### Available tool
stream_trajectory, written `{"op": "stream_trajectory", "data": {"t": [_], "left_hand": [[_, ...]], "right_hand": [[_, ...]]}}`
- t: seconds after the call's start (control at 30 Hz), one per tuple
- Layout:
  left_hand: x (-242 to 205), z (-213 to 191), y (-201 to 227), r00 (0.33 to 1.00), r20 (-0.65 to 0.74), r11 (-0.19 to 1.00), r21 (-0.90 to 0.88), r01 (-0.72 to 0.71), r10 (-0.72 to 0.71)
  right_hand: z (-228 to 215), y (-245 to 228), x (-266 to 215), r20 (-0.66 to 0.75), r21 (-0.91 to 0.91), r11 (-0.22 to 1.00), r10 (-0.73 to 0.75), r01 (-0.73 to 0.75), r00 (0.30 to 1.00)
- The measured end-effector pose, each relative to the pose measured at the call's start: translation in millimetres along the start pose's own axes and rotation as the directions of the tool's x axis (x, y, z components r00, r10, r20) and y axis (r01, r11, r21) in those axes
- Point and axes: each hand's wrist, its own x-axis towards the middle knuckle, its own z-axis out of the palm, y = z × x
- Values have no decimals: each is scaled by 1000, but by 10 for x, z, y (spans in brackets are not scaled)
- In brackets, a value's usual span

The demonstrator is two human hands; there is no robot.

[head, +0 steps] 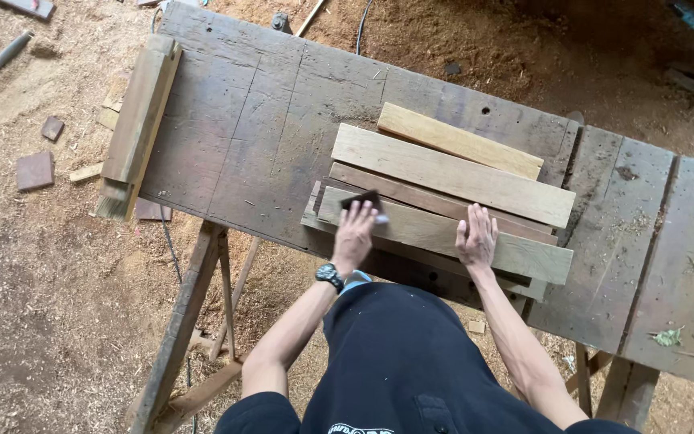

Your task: The person sands wooden planks on a workbench by hand with sandpaper, moving the paper across the surface of different boards one at a time.

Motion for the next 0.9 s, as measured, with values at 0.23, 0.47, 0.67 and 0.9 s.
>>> {"op": "stream_trajectory", "data": {"t": [0.23, 0.47, 0.67, 0.9], "left_hand": [[273, 80, 48, 993, -44, 994, 24, 108, -107], [242, 431, 857, 998, 18, 994, -90, -64, 66], [208, 59, 133, 994, -31, 992, 65, 106, -104], [340, 188, 57, 954, -114, 960, -11, 278, -278]], "right_hand": [[-37, 17, 10, 46, -52, 998, -30, 33, 998], [-182, -19, -74, 166, 28, 939, -342, 343, 925], [-240, -8, -60, 162, 84, 919, -395, 386, 904], [-317, 11, -65, 136, 79, 908, -419, 412, 898]]}}
